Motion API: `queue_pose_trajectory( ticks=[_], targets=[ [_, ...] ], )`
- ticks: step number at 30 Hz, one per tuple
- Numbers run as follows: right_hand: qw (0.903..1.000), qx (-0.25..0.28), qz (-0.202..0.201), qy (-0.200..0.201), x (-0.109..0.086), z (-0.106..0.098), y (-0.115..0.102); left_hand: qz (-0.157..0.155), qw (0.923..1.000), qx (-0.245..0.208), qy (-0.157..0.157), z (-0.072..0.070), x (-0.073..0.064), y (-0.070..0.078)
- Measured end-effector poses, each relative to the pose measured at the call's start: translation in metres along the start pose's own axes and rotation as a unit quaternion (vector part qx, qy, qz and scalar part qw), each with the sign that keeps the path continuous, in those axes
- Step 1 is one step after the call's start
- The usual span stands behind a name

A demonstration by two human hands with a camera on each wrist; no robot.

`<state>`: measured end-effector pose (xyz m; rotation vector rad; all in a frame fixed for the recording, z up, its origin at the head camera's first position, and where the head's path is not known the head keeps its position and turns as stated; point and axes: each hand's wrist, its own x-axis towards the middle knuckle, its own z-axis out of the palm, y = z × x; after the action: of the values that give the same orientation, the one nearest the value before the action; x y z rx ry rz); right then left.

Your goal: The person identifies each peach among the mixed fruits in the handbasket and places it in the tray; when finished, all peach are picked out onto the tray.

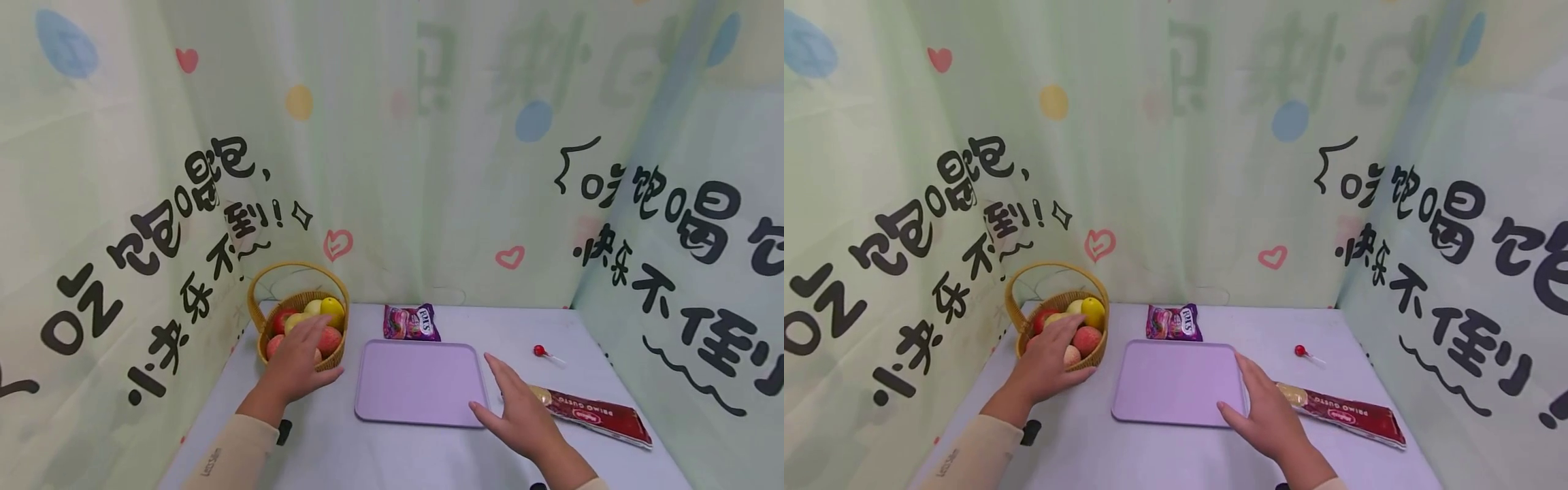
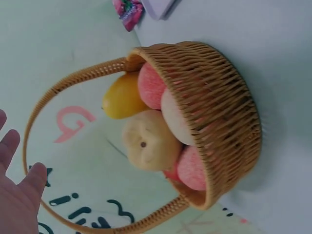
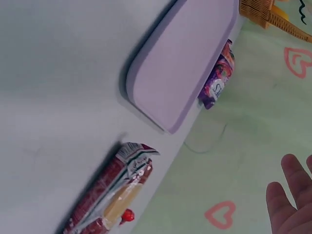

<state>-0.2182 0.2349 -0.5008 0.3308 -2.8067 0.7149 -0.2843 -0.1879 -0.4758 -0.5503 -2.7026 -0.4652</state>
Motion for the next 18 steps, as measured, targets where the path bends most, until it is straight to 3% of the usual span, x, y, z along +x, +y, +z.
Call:
queue_pose_trajectory(
  ticks=[10,18],
  targets=[
    [0.9959,0.041,0.077,-0.024,0.000,0.021,0.019,-0.073,0.9961,-0.043,-0.026,0.019,-0.006,-0.025],
    [0.9881,0.101,0.112,-0.034,-0.001,0.035,0.038,-0.092,0.9936,-0.058,-0.032,0.029,-0.009,-0.036]
  ],
)
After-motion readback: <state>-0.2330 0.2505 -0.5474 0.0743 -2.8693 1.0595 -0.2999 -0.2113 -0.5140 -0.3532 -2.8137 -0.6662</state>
